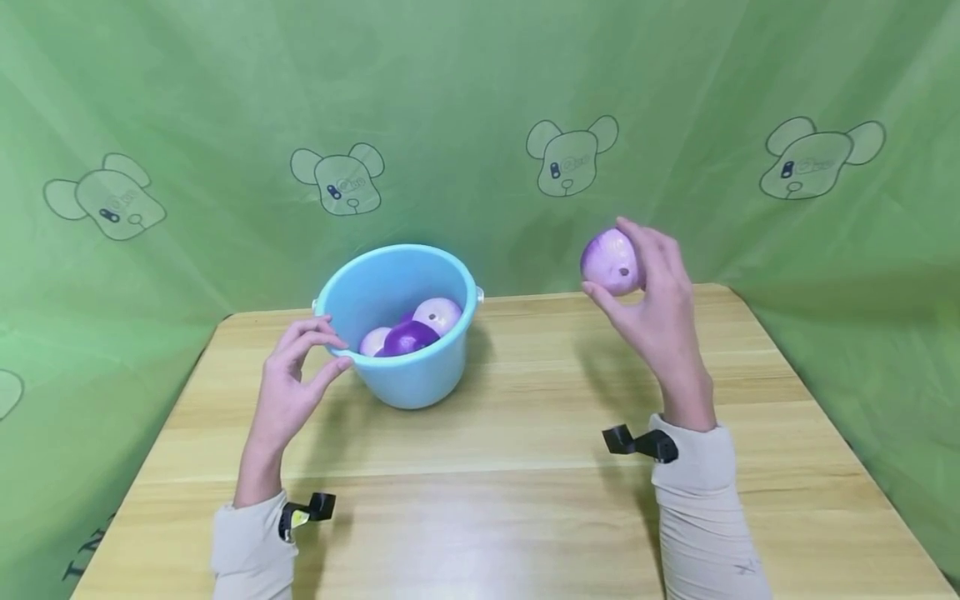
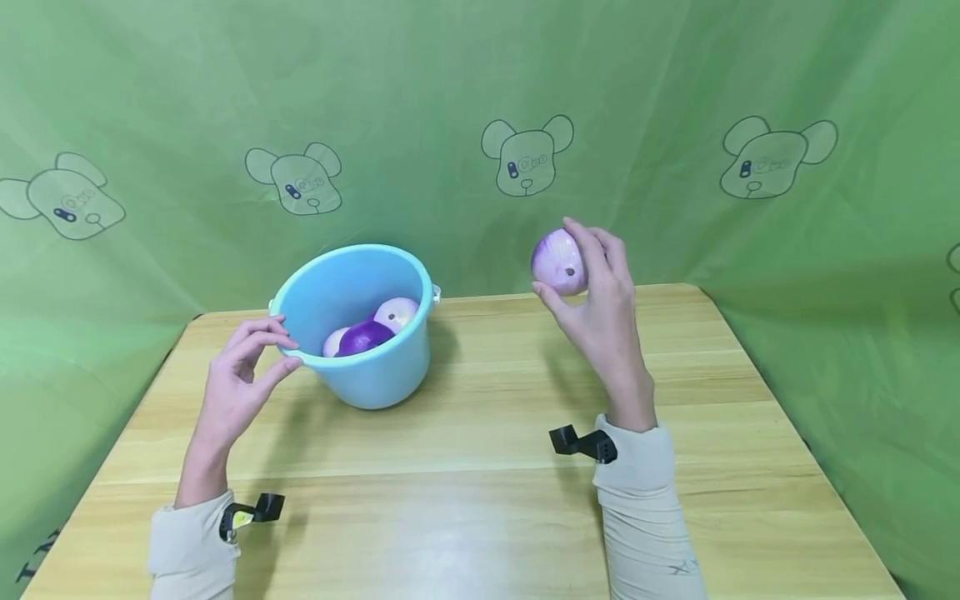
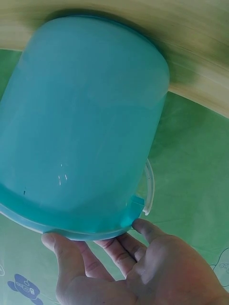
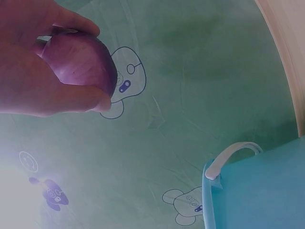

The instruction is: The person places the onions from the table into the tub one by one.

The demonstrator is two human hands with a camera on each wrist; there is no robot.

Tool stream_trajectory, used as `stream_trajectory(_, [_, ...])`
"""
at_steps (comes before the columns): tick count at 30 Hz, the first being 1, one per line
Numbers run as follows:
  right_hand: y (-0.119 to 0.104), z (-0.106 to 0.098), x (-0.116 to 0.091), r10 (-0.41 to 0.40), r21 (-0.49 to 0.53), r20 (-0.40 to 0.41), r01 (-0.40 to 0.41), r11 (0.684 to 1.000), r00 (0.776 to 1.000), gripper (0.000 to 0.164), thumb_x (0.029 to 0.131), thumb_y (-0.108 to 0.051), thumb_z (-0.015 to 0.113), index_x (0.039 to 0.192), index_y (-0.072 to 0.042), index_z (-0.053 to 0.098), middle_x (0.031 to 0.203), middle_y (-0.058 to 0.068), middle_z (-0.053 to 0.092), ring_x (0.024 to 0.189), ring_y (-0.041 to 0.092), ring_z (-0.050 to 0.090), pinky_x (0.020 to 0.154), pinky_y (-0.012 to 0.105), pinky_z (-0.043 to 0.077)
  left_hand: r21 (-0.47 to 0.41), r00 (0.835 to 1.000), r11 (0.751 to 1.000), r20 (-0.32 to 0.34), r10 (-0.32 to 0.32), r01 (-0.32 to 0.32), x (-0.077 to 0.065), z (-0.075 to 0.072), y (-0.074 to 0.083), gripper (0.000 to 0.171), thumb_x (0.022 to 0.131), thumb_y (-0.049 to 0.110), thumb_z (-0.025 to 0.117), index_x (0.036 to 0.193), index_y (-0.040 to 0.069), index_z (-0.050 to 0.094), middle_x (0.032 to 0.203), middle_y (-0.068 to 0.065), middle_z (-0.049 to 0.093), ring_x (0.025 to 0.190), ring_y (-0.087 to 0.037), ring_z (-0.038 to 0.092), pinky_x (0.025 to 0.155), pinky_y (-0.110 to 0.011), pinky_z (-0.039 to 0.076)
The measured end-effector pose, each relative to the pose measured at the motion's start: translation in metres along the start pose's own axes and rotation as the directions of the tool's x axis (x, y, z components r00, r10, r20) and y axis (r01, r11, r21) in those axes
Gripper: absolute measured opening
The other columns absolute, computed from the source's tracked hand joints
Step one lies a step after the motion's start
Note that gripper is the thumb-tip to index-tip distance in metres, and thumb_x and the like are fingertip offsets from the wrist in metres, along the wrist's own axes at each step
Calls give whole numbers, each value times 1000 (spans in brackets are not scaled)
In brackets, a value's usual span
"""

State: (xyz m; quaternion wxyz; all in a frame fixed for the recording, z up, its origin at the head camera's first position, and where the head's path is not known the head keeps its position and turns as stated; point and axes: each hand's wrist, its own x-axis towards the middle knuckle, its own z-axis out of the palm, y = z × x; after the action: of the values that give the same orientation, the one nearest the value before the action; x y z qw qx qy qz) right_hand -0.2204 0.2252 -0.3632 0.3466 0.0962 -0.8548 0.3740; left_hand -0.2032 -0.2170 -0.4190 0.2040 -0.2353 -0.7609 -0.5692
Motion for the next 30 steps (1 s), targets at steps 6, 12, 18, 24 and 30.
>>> stream_trajectory(6, [-4,3,-1,36,17,-19,-36,999,999,83,80,-18,90,152,-26,50,146,20,40,129,39,50,109,58,48,-13,1000,1000,-5,1,-1,0,1,2,18,84,-15,75,99,-5,71,118,-26,55,137,-31,46,125,-40,31])
stream_trajectory(12, [-11,8,-1,64,30,-20,-63,998,998,84,80,-21,90,153,-28,49,145,19,37,128,38,50,108,58,49,6,1000,1000,-7,-2,2,0,1,4,20,83,-19,73,99,-7,70,117,-17,57,137,-34,46,124,-37,32])
stream_trajectory(18, [-15,12,0,41,44,-7,-41,998,999,84,80,-19,90,153,-26,49,145,19,41,128,35,51,104,54,54,7,1000,1000,5,16,-16,6,6,25,18,83,-22,71,98,-14,67,115,-19,57,134,-44,45,123,-36,34])
stream_trajectory(24, [-21,23,1,-28,80,2,28,996,1000,82,80,-16,90,151,-17,50,145,18,47,125,33,54,98,47,58,-3,1000,1000,11,16,-16,9,7,34,16,83,-21,71,97,-15,67,114,-20,57,135,-43,45,124,-38,33])
stream_trajectory(30, [-30,41,-4,-111,118,-2,110,987,994,82,79,-17,91,149,-10,50,148,15,49,131,28,52,100,43,58,-11,1000,1000,-3,14,-14,1,0,6,18,83,-17,74,98,-6,71,116,-17,58,136,-39,46,124,-38,32])
